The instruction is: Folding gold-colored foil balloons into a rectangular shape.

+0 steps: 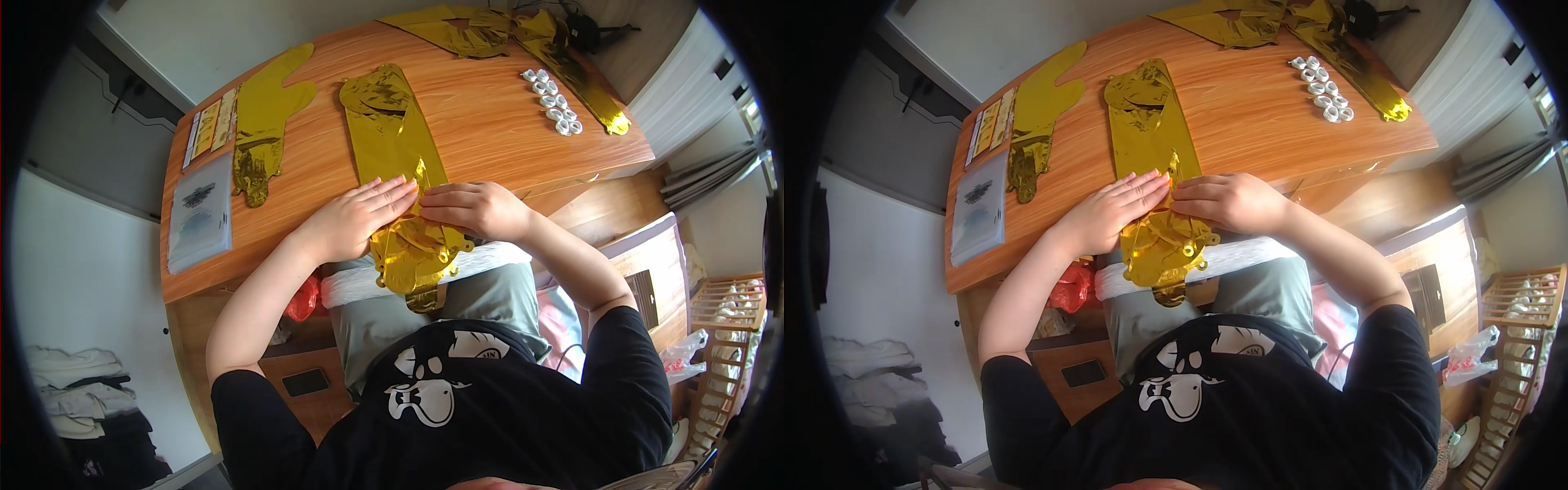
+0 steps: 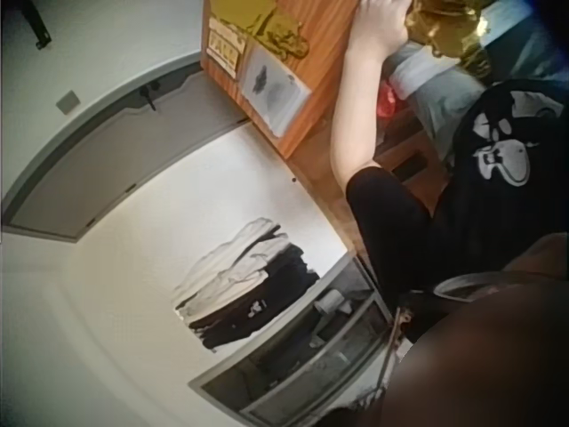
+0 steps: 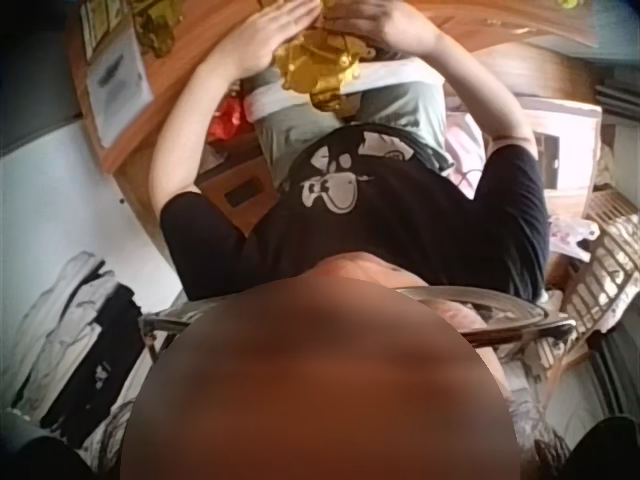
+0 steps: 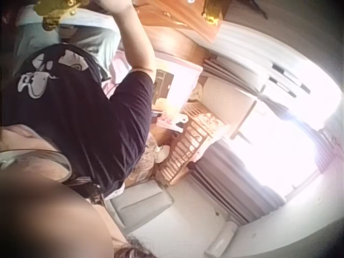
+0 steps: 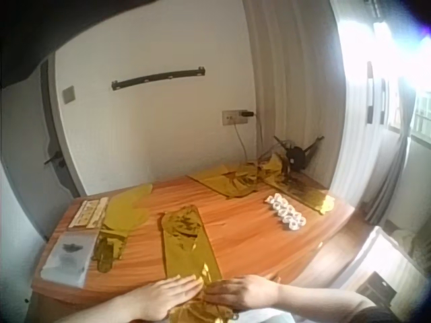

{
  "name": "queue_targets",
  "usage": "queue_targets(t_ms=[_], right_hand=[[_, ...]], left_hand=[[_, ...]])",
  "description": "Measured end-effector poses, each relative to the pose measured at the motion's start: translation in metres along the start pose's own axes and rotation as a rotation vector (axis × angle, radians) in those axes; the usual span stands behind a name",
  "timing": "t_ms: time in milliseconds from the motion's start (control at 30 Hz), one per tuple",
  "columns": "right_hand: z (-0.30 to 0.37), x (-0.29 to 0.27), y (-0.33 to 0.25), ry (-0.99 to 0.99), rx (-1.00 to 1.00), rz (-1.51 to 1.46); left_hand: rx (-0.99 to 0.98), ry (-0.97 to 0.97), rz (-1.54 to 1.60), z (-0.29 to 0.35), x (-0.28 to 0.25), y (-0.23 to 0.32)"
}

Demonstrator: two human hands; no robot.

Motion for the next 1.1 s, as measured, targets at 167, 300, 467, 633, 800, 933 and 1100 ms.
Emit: queue_targets(t_ms=[167, 300, 467, 633, 800, 933, 1100], right_hand=[[-0.001, 0.000, 0.006, -0.011, 0.037, -0.073], [-0.003, -0.001, 0.006, -0.008, 0.048, -0.103], [-0.004, -0.001, 0.006, -0.005, 0.031, -0.110], [-0.005, -0.002, 0.012, 0.006, 0.067, -0.106], [-0.015, -0.005, 0.040, -0.070, 0.363, -0.282], [-0.022, 0.001, 0.071, -0.072, 0.616, -0.444], [-0.024, 0.007, 0.090, -0.230, 0.906, -0.467]], left_hand=[[-0.032, 0.125, -0.042, 0.003, -0.010, 0.002], [-0.062, 0.108, 0.025, 0.012, -0.011, 0.000], [-0.087, 0.045, 0.022, 0.014, -0.006, 0.002], [-0.073, 0.047, 0.137, 0.011, -0.004, -0.006], [-0.167, 0.076, 0.422, 0.010, -0.009, -0.014], [-0.621, -0.076, 0.840, 0.022, 0.010, -0.046], [-0.648, 0.417, 0.964, 0.027, -0.006, -0.048]])
Point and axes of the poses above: each hand's wrist, its own z-axis away from the middle knuckle, its own x-axis out of the palm, y = z × x, the point moved 8 cm from there along -z, towards the middle knuckle, and after that the axes turned 1 degree about x, right-handed, at the moved point
